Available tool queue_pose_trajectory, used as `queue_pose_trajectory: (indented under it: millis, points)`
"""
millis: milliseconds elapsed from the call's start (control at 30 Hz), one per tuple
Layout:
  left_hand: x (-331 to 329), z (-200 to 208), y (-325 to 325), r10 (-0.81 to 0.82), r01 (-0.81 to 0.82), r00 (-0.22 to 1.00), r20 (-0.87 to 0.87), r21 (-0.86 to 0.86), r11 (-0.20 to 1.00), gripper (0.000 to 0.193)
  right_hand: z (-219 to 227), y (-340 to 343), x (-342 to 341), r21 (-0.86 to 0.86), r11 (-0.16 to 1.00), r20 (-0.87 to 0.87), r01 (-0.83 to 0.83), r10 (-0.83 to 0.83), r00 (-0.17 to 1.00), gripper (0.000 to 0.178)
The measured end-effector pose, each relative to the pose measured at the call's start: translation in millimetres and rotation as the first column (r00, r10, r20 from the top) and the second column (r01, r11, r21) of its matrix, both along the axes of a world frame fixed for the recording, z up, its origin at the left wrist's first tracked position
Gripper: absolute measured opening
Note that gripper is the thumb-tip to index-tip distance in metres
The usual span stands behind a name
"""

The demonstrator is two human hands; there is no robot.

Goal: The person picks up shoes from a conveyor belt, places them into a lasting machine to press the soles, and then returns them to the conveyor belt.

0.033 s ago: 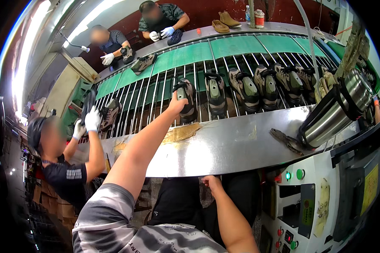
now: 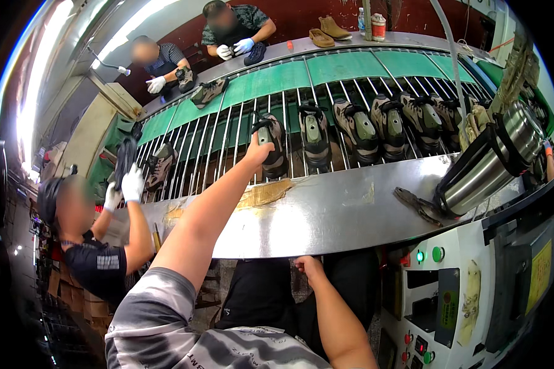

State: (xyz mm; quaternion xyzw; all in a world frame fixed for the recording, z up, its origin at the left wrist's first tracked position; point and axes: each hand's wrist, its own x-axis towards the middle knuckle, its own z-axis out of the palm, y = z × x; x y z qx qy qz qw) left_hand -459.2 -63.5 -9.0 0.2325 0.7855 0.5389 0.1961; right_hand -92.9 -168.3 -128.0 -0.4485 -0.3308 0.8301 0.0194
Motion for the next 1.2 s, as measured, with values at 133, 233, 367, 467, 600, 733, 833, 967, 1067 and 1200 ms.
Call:
queue_pose_trajectory:
  millis: [133, 233, 367, 467, 600, 733, 833, 967, 1067, 1200]
  points:
    - [11, 25, 4, -0.026, 0.027, 0.997, 0.073, -0.006, 1.0, 0.087, 1, 0, -1, -0.026, 0.999, 0.011, 0.027, -0.027, 1.0, 0.008]
    - [9, 24, 11, -0.037, 0.037, 0.999, 0.005, -0.037, 0.999, 0.087, 5, 0, -3, -0.03, 0.999, 0.002, 0.031, -0.031, 1.0, 0.007]
    - [18, 18, 14, 0.019, -0.043, 0.991, -0.133, -0.18, 0.983, 0.091, 4, 0, -1, -0.024, 0.999, -0.006, 0.034, -0.035, 0.999, 0.006]
    - [17, 19, 11, -0.063, 0.008, 0.971, -0.233, -0.232, 0.973, 0.091, 1, -2, -2, -0.022, 0.999, -0.012, 0.024, -0.024, 1.0, 0.006]
    - [31, 25, -18, -0.205, 0.055, 0.883, -0.422, -0.34, 0.939, 0.078, 8, -2, -1, -0.017, 1.0, 0.019, -0.001, 0.001, 1.0, 0.006]
    - [35, 24, -86, -0.327, 0.024, 0.709, -0.625, -0.442, 0.897, 0.037, 21, -7, -3, -0.027, 0.999, 0.017, -0.032, 0.032, 0.999, 0.007]
    - [40, 28, -120, -0.407, -0.026, 0.617, -0.674, -0.534, 0.845, 0.02, 18, -5, 0, 0.171, 0.98, 0.11, -0.097, 0.079, 0.991, 0.012]
    - [32, 11, -181, -0.236, -0.117, 0.735, -0.636, -0.461, 0.88, 0.015, 31, -12, 4, 0.147, 0.982, 0.038, 0.122, -0.128, 0.991, 0.01]
    - [27, 6, -227, -0.073, -0.264, 0.809, -0.584, -0.471, 0.842, 0.015, 31, -8, 12, 0.21, 0.957, 0.006, 0.201, -0.206, 0.978, 0.011]
    - [22, -10, -270, 0.112, -0.394, 0.832, -0.544, -0.435, 0.81, 0.01, 42, -16, 13, 0.257, 0.921, 0.009, 0.292, -0.305, 0.952, 0.009]
